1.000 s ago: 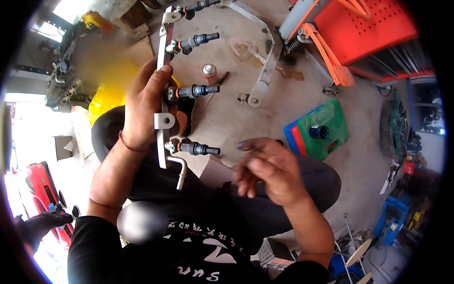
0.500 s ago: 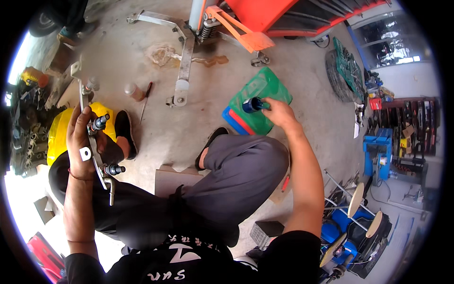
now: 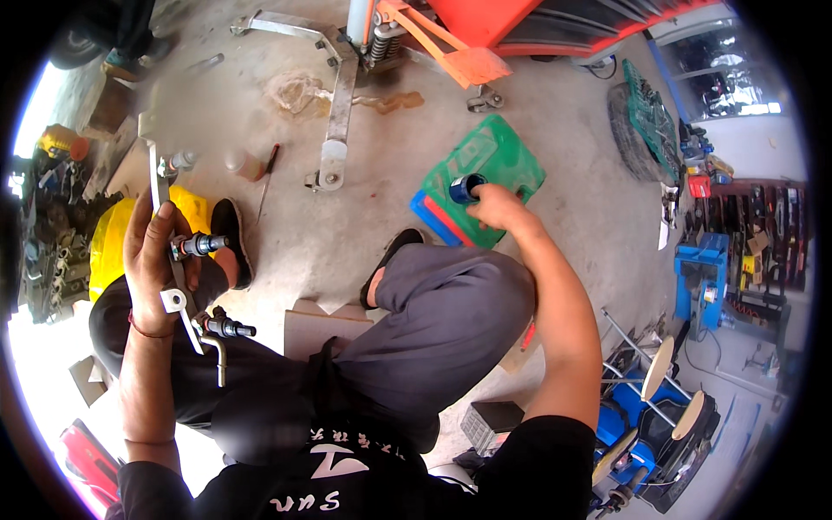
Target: The person sits on the floor and assembles a metal bracket with multiple cylindrical components. They pick up small parts, apply a substance from a small container, and attach the components to the bracket one by one. The person handles the assembly with both hands, rotating it to access different attachment points.
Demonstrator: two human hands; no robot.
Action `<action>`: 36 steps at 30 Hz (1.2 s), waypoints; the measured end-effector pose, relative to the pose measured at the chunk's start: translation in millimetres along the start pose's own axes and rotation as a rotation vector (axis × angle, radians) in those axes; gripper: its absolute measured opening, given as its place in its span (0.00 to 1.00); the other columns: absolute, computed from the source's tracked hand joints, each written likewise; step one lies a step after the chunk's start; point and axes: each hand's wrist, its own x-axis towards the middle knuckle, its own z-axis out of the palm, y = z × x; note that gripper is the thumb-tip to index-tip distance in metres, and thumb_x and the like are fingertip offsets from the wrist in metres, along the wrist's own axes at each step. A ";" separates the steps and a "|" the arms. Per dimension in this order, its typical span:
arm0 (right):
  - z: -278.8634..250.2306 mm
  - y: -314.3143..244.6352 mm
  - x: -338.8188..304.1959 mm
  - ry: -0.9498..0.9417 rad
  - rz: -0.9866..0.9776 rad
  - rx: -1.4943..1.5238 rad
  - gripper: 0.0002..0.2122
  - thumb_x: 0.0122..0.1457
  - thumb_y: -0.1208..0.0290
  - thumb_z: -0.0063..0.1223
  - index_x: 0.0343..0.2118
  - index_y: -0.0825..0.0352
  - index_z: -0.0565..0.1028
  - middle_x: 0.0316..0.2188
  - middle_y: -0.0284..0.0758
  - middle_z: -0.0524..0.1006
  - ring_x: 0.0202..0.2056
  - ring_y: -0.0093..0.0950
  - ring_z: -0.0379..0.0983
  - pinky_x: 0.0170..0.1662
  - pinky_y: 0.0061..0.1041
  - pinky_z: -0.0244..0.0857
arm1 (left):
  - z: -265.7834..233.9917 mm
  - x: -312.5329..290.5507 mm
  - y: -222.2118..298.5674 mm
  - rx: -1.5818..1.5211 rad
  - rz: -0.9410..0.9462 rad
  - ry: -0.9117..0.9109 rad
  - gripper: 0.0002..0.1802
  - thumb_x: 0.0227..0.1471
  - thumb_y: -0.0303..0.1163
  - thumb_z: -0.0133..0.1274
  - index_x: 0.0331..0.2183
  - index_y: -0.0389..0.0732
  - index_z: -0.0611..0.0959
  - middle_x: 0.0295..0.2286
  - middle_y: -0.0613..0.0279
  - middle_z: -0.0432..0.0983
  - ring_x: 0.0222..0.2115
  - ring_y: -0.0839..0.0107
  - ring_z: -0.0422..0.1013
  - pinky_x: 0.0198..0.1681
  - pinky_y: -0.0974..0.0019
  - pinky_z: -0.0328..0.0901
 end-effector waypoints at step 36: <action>-50.6 -210.4 -194.4 0.524 -1.153 0.754 0.24 0.56 0.80 0.58 0.57 0.69 0.69 0.24 0.28 0.74 0.20 0.14 0.65 0.23 0.12 0.59 | -16.6 -20.7 15.6 -0.001 0.156 -0.162 0.29 0.62 0.32 0.53 0.59 0.35 0.62 0.25 0.67 0.72 0.15 0.83 0.63 0.15 0.77 0.59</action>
